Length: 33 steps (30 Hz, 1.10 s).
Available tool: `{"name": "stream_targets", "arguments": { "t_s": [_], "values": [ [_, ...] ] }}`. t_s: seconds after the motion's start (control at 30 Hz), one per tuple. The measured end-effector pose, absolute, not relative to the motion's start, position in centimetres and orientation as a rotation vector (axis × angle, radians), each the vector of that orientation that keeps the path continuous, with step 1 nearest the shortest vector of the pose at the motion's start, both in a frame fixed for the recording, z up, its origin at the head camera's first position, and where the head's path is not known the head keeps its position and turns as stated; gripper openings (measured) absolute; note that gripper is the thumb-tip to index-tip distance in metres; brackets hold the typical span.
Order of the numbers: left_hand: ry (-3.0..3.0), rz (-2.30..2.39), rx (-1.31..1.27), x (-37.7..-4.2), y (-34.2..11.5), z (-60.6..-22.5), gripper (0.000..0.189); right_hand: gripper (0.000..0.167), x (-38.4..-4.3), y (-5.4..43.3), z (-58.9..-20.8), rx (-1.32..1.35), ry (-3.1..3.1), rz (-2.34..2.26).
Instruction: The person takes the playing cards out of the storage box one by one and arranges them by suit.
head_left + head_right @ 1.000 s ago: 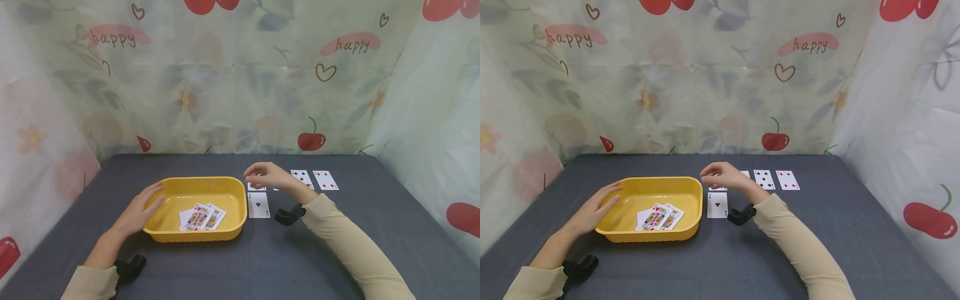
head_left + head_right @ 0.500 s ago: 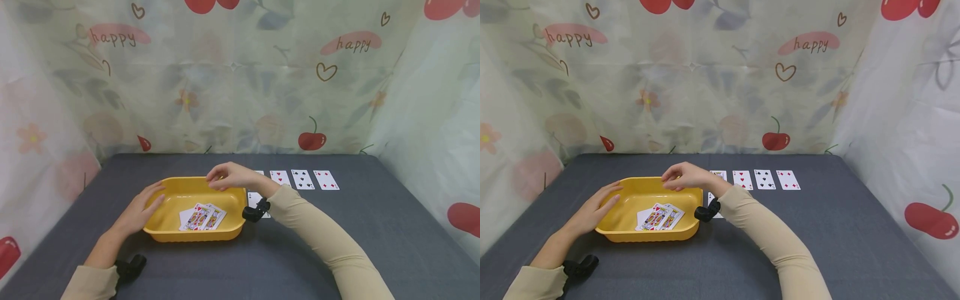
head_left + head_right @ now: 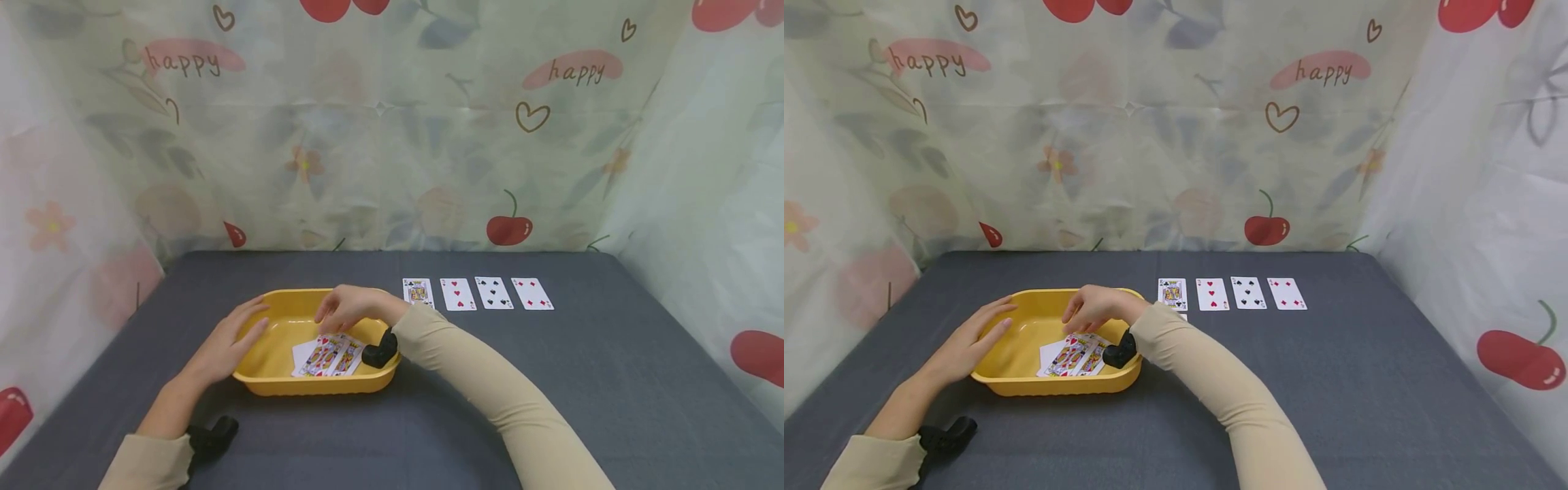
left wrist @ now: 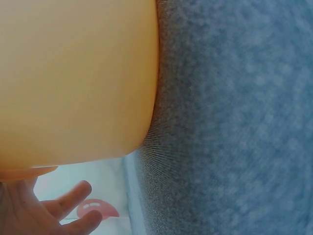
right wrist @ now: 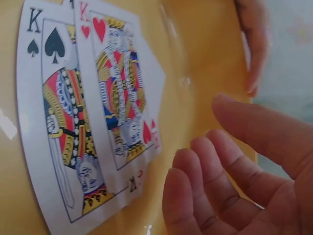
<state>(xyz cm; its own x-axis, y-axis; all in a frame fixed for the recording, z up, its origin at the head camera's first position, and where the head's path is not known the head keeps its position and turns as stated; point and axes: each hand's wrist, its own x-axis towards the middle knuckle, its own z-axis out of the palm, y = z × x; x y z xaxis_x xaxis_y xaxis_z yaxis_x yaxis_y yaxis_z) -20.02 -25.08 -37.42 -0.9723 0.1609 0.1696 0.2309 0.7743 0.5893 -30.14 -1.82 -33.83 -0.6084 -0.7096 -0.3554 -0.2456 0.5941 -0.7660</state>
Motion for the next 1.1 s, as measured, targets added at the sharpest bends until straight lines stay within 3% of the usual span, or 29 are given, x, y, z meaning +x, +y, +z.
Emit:
{"name": "stream_targets", "arguments": {
  "t_s": [0.37, 0.93, 1.1],
  "values": [
    [-2.846, -0.97, -0.312, -20.0, -25.0, -37.5, 0.049, 0.02, -29.9, -2.2, -35.2, -0.689, 2.253, -0.765],
    [-2.864, -0.95, -0.3, -20.0, -25.0, -37.3, 0.05, 0.014, -30.0, -2.6, -35.7, -0.741, 2.288, -0.581],
    [-2.862, -0.951, -0.302, -19.9, -25.0, -37.3, 0.05, 0.019, -30.4, -2.5, -35.6, -0.774, 2.241, -0.58]
  ]
}}
